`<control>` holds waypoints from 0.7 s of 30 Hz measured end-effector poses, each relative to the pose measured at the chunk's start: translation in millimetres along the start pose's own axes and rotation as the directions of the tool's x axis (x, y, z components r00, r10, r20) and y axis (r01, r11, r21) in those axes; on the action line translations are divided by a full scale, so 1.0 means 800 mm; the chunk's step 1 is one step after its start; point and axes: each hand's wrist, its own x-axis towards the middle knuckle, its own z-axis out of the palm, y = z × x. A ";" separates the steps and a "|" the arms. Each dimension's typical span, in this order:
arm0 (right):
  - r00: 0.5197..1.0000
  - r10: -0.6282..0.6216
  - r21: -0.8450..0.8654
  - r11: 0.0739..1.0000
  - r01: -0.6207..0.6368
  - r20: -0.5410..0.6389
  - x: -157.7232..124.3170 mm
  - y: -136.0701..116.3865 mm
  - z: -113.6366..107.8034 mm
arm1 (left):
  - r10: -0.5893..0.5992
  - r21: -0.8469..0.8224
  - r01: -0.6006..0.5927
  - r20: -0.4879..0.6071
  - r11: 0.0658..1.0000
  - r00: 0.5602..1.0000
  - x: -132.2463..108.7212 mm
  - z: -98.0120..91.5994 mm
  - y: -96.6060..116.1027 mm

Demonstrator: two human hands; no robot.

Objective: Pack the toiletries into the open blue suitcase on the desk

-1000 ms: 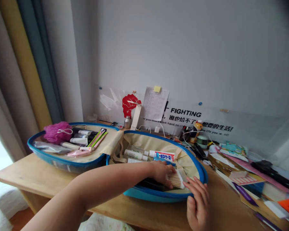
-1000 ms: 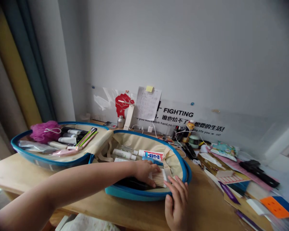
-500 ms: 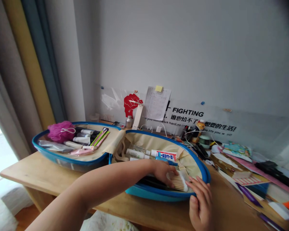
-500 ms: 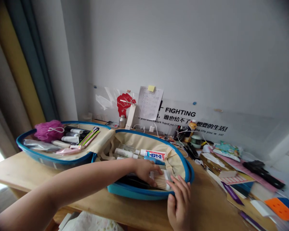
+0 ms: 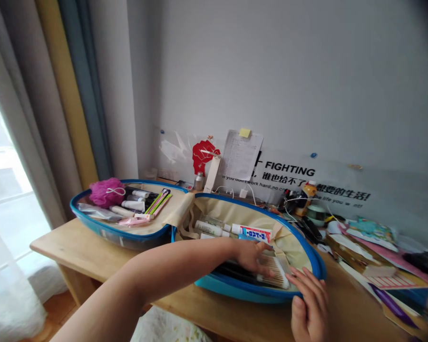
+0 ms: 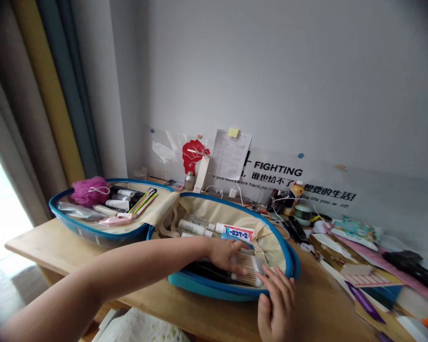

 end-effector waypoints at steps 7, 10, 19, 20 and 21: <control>1.000 -0.002 0.009 1.000 0.002 -0.016 0.001 0.001 0.001 | 0.089 0.052 -0.075 -0.404 0.996 0.911 -0.015 -0.029 0.000; 1.000 0.001 0.010 1.000 -0.001 -0.019 0.000 0.003 0.002 | 0.118 0.055 -0.108 -0.630 0.993 0.767 -0.041 -0.066 -0.023; 1.000 0.007 -0.014 1.000 -0.008 -0.026 0.004 -0.001 0.002 | -0.644 -0.156 0.764 -0.656 0.626 0.394 -0.200 -0.153 -0.204; 1.000 0.004 -0.015 1.000 -0.005 -0.025 0.005 -0.001 0.002 | -0.684 -0.148 0.797 -0.617 0.586 0.389 -0.214 -0.150 -0.218; 1.000 0.001 -0.018 1.000 -0.001 -0.024 0.005 -0.002 0.001 | -0.719 -0.132 0.822 -0.574 0.554 0.392 -0.225 -0.146 -0.229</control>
